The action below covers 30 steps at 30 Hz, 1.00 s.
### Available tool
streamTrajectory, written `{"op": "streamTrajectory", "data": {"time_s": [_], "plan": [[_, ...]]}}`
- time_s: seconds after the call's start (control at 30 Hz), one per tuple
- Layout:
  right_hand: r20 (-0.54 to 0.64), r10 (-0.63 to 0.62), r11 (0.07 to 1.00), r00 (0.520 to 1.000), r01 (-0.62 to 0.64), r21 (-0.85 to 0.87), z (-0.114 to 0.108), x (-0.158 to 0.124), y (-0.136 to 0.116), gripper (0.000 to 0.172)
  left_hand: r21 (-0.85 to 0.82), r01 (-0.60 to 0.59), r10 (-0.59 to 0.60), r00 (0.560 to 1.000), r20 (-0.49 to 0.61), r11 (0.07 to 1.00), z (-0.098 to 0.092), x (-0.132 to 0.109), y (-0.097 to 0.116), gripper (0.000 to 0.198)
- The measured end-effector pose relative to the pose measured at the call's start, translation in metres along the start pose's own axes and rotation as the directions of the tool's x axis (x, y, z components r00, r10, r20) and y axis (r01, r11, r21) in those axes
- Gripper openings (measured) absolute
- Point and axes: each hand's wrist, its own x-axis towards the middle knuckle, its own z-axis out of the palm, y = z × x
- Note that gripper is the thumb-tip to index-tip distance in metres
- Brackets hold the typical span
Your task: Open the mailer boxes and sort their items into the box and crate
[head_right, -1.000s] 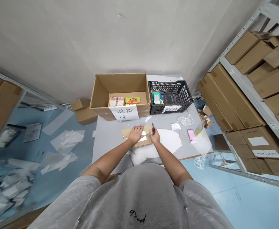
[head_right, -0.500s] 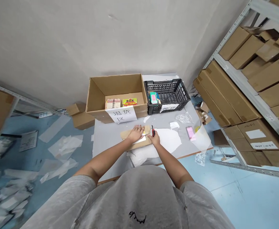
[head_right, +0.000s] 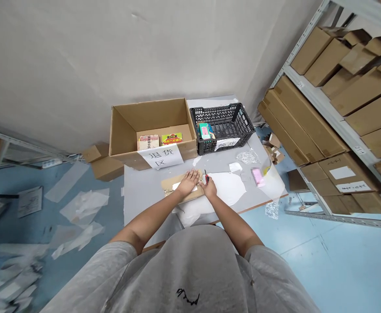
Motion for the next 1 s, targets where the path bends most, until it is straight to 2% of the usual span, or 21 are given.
{"op": "streamTrajectory", "data": {"time_s": [0.13, 0.27, 0.37, 0.53, 0.83, 1.0], "plan": [[-0.053, -0.012, 0.990, 0.998, 0.004, -0.144, -0.017, -0.023, -0.008, 0.035, -0.010, -0.011, 0.010, 0.999, -0.041, 1.000, 0.004, -0.003, -0.007, 0.065], [0.063, -0.016, 0.951, 0.998, 0.035, -0.307, -0.040, -0.044, -0.018, 0.033, -0.028, -0.030, 0.028, 0.997, -0.074, 0.999, 0.007, -0.003, -0.006, 0.063], [0.110, 0.020, 0.919, 0.994, 0.025, -0.393, -0.046, -0.052, -0.030, 0.032, -0.045, -0.024, 0.020, 0.996, -0.087, 0.999, 0.008, -0.002, -0.004, 0.062], [0.157, 0.097, 0.898, 0.983, -0.018, -0.439, -0.032, -0.054, -0.038, 0.035, -0.065, -0.006, 0.000, 0.996, -0.092, 0.998, 0.008, -0.002, -0.001, 0.062], [0.085, 0.052, 0.952, 0.995, -0.023, -0.306, -0.007, -0.047, -0.022, 0.054, -0.117, 0.026, -0.034, 0.997, -0.063, 0.993, 0.002, -0.003, 0.006, 0.065], [0.087, 0.049, 0.949, 0.995, -0.019, -0.314, -0.006, -0.045, -0.023, 0.051, -0.131, 0.051, -0.058, 0.997, -0.054, 0.990, -0.003, 0.000, 0.008, 0.063]]}}
